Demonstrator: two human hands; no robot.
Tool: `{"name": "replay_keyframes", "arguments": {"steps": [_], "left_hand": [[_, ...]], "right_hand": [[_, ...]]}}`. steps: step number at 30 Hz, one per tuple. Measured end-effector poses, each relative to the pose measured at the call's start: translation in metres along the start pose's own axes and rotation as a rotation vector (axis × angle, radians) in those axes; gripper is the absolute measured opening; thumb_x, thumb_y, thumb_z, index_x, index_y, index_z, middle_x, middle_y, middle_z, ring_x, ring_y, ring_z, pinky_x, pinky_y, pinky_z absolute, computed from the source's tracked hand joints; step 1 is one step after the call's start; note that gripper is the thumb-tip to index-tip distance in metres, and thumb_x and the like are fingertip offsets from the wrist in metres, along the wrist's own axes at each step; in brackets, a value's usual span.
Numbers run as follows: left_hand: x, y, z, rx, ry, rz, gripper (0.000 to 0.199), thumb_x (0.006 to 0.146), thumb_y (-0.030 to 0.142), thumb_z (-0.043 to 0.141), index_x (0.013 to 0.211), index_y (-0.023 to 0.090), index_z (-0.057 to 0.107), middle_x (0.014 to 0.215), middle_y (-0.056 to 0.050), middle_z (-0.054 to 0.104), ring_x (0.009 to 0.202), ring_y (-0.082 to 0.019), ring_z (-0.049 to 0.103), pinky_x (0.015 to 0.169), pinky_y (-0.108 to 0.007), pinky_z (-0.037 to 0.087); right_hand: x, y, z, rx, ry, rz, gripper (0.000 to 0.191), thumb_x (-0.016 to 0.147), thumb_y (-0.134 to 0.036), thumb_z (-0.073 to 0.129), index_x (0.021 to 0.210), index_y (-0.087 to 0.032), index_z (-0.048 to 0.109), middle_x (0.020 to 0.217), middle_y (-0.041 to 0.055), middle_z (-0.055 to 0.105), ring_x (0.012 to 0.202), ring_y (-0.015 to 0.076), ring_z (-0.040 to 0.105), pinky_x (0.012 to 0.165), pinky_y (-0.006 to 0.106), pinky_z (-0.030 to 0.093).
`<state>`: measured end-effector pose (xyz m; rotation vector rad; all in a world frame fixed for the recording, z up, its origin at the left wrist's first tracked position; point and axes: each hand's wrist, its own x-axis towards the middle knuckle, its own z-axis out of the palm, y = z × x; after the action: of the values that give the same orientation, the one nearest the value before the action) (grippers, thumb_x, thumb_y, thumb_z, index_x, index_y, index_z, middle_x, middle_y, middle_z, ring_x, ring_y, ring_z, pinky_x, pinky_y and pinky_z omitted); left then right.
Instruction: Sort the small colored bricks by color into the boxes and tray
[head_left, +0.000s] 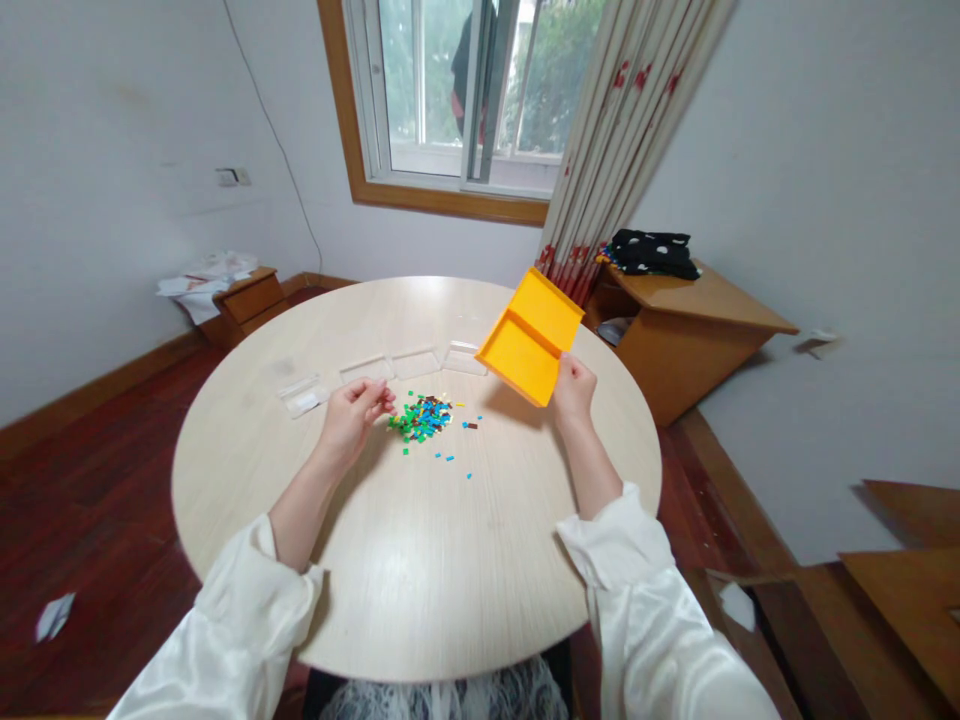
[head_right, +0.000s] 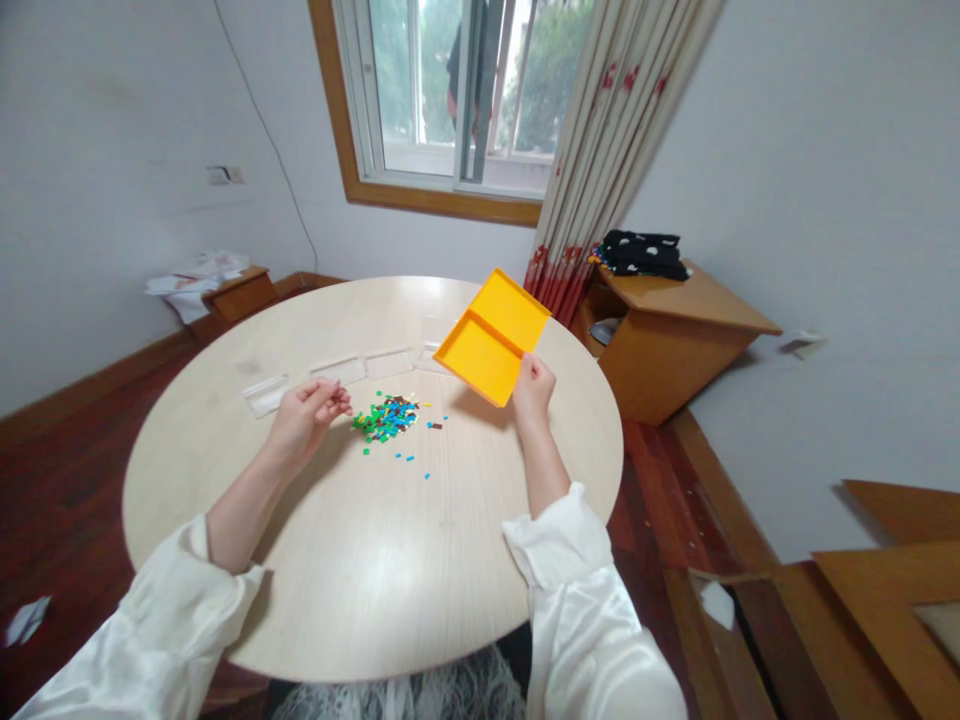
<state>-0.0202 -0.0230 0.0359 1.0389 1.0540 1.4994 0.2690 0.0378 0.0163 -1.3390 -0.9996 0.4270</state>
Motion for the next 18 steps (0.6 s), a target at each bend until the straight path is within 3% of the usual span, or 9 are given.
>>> {"name": "replay_keyframes", "arguments": {"steps": [4,7,12,18], "left_hand": [[0.014,0.006,-0.028,0.19,0.354,0.125,0.027,0.065,0.036,0.059,0.052,0.017,0.046,0.048,0.005,0.045,0.042,-0.007,0.04,0.043,-0.02,0.034],[0.02,0.008,-0.048,0.45,0.484,0.159,0.026,0.071,0.034,0.05,0.05,0.018,0.046,0.044,0.004,0.044,0.041,-0.009,0.038,0.044,-0.022,0.03],[0.023,0.004,-0.069,0.874,0.415,0.105,0.019,0.068,0.029,0.049,0.054,0.019,0.055,0.053,-0.002,0.058,0.054,-0.016,0.051,0.054,-0.026,0.035],[0.025,-0.014,-0.082,1.237,0.281,0.081,0.014,0.064,0.027,0.054,0.067,0.019,0.065,0.065,-0.01,0.066,0.062,-0.025,0.059,0.06,-0.032,0.037]], "right_hand": [[0.023,0.022,-0.028,-0.381,0.077,-0.003,0.036,0.082,-0.04,0.037,0.06,-0.016,0.053,0.056,0.0007,0.052,0.055,0.013,0.041,0.052,0.025,0.028],[0.028,0.032,-0.035,-0.584,0.025,0.044,0.037,0.083,-0.034,0.037,0.068,-0.013,0.063,0.065,0.0082,0.064,0.06,0.0171,0.05,0.055,0.026,0.032],[0.035,0.039,-0.028,-0.808,-0.078,0.141,0.04,0.085,-0.034,0.037,0.088,-0.014,0.071,0.092,0.0176,0.069,0.081,0.0253,0.062,0.064,0.03,0.04],[0.045,0.043,-0.022,-0.937,-0.149,0.213,0.043,0.086,-0.042,0.038,0.099,-0.017,0.07,0.102,0.0194,0.067,0.094,0.0289,0.062,0.074,0.037,0.044]]}}
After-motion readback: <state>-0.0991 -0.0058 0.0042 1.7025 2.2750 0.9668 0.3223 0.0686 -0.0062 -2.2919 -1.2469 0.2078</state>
